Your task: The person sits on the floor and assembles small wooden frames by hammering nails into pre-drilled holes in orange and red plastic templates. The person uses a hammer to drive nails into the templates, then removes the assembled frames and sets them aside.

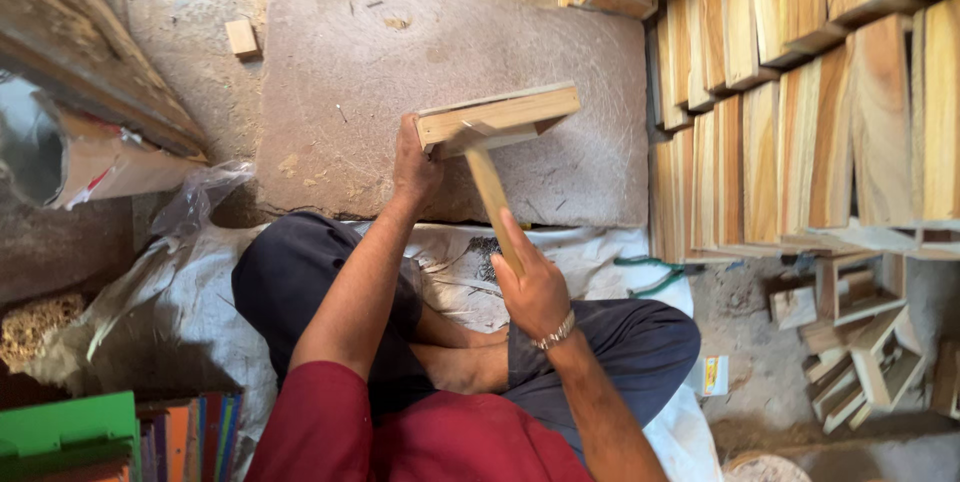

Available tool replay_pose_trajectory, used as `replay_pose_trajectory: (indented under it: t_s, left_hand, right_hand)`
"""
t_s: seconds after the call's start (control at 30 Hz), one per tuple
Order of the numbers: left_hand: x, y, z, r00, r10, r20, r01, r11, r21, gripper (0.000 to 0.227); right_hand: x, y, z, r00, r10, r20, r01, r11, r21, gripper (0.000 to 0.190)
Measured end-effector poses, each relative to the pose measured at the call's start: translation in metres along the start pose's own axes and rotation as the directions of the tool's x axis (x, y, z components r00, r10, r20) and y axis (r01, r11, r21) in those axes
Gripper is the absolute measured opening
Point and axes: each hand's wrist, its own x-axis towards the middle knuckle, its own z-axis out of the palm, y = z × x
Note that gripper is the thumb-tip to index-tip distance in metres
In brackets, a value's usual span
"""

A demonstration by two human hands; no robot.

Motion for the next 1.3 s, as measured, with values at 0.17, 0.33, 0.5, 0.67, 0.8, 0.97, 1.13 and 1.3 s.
replay_pose_trajectory:
  t_s: [0.17,0.33,0.5,0.67,0.8,0.97,1.13,1.3]
  left_hand:
    - [0.015,0.069,-0.037,0.999,0.023,-0.040,-0.018,0.992,0.124,0.053]
    - [0.063,0.168,-0.099,0.934,0.318,0.162,-0.357,0.813,0.461,0.030]
    - [0.085,0.263,-0.106,0.838,0.037,0.545,-0.492,0.484,0.723,0.026]
    - [0.073,0.262,-0.116,0.845,0.039,0.533,-0.492,0.448,0.747,0.015]
    - [0.065,0.254,-0.110,0.851,0.148,0.503,-0.519,0.383,0.765,0.012]
    - [0.058,0.246,-0.108,0.853,0.134,0.504,-0.514,0.378,0.770,0.010]
    - [0.057,0.248,-0.107,0.852,0.126,0.508,-0.519,0.331,0.788,0.009]
    - [0.050,0.254,-0.109,0.855,0.117,0.505,-0.510,0.364,0.780,0.013]
  right_hand:
    - [-0.048,0.041,-0.006,0.987,-0.065,-0.144,0.081,0.991,0.107,0.066]
    - [-0.086,0.060,-0.017,0.970,0.202,-0.133,-0.152,0.936,0.317,0.068]
    - [-0.069,0.031,-0.050,0.959,-0.039,-0.282,0.091,0.981,0.173,0.064]
    - [-0.048,-0.004,-0.089,0.888,-0.289,-0.359,0.282,0.957,-0.071,0.060]
    - [-0.024,-0.029,-0.089,0.889,-0.296,-0.348,0.272,0.955,-0.117,0.058]
    - [-0.011,-0.032,-0.074,0.951,-0.241,-0.192,0.171,0.931,-0.322,0.064]
    - [-0.015,-0.028,-0.064,0.881,-0.370,-0.294,0.270,0.905,-0.330,0.064]
    - [-0.015,-0.019,-0.055,0.934,-0.270,-0.234,0.187,0.927,-0.324,0.065]
